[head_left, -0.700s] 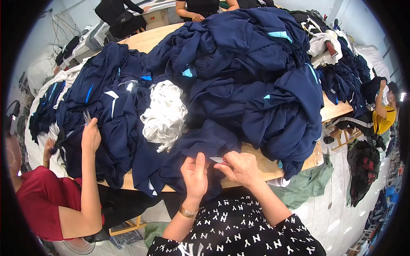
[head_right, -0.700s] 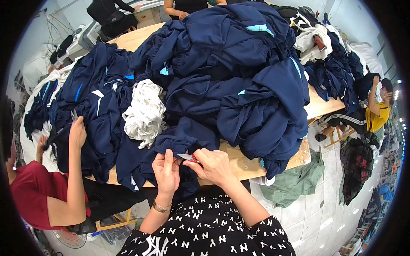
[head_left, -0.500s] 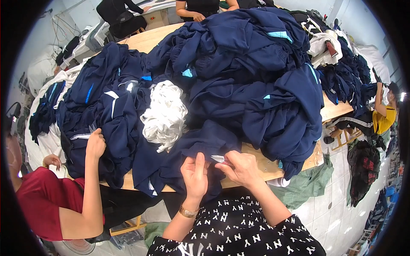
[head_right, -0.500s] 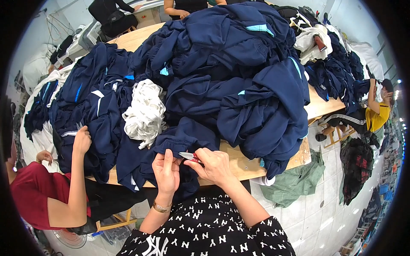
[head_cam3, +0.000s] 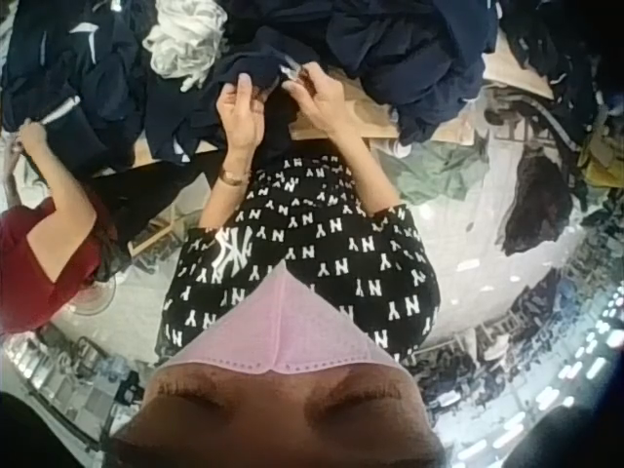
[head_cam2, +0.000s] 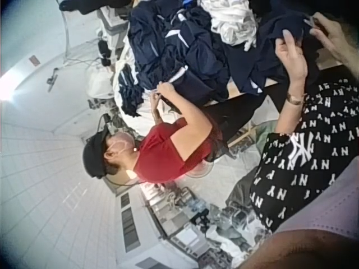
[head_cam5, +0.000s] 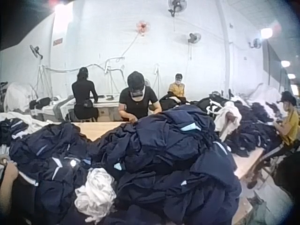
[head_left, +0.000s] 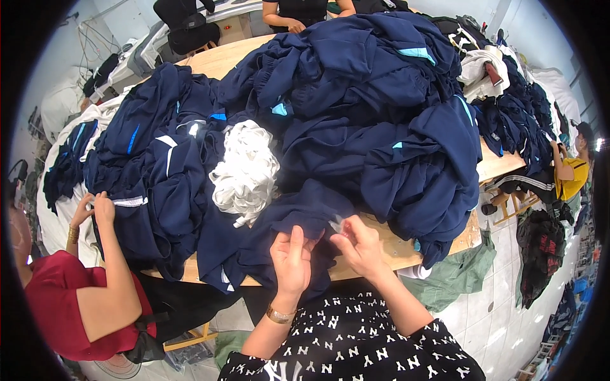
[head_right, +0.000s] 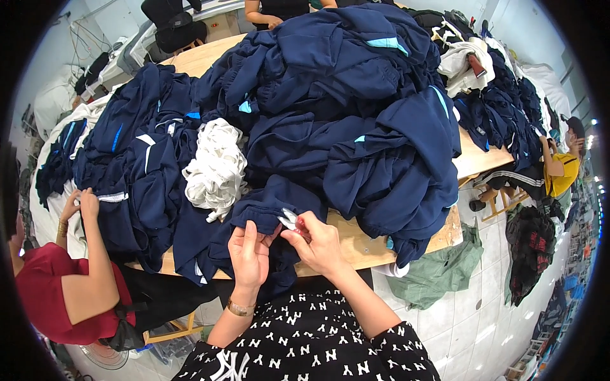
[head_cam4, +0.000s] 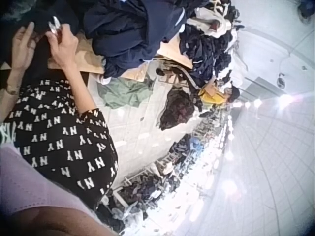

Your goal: Trimming excess threads and inspecting dark blue garments at a textile manufacturing facility.

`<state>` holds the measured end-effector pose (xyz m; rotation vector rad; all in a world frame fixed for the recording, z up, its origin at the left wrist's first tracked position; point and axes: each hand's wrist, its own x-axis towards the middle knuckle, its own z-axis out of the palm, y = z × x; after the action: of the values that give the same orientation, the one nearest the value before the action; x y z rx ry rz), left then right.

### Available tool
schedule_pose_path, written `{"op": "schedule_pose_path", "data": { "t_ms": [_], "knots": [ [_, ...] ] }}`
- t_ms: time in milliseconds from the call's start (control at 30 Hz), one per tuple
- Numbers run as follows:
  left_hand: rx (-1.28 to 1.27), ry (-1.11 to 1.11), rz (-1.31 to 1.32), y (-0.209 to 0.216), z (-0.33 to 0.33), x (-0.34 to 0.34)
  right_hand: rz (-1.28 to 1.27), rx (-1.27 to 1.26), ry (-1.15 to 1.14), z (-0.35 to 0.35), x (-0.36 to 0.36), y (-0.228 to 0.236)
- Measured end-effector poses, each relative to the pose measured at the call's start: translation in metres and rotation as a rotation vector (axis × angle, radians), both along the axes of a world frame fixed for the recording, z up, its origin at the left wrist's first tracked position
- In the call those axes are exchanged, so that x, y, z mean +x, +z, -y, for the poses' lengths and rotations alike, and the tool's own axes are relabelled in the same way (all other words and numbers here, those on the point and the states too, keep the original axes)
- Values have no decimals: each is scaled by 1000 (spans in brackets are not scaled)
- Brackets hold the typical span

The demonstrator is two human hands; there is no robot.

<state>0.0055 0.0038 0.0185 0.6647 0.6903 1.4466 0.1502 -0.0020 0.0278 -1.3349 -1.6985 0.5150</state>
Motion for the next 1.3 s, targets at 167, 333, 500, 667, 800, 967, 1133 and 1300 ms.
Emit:
{"op": "schedule_pose_path", "data": {
  "t_ms": [167, 333, 500, 667, 800, 967, 1133, 1300],
  "knots": [
    [-145, -22, 129, 11, 0, 3, -180, 146, 19, -2, -18, 8],
    [-150, -6, 104, 0, 3, 3, 1, 358, 134, -9, -18, -6],
    [-103, -10, 133, 4, -5, -1, -239, 272, 154, 8, -26, -5],
    [-119, -61, 283, 1, -9, -5, -152, 162, 440, 25, -19, -9],
    [-88, -85, 209, 0, -6, -3, -300, 47, 45, 17, -30, -2],
    [-78, 10, 136, 3, 0, 1, -305, 102, 34, -2, -25, 2],
    [3, 60, -72, -6, 4, -2, -243, 170, -6, -6, -28, -2],
    [28, 39, 6, -6, 2, 1, -595, -87, -77, 1, -30, -12]
  ]
}}
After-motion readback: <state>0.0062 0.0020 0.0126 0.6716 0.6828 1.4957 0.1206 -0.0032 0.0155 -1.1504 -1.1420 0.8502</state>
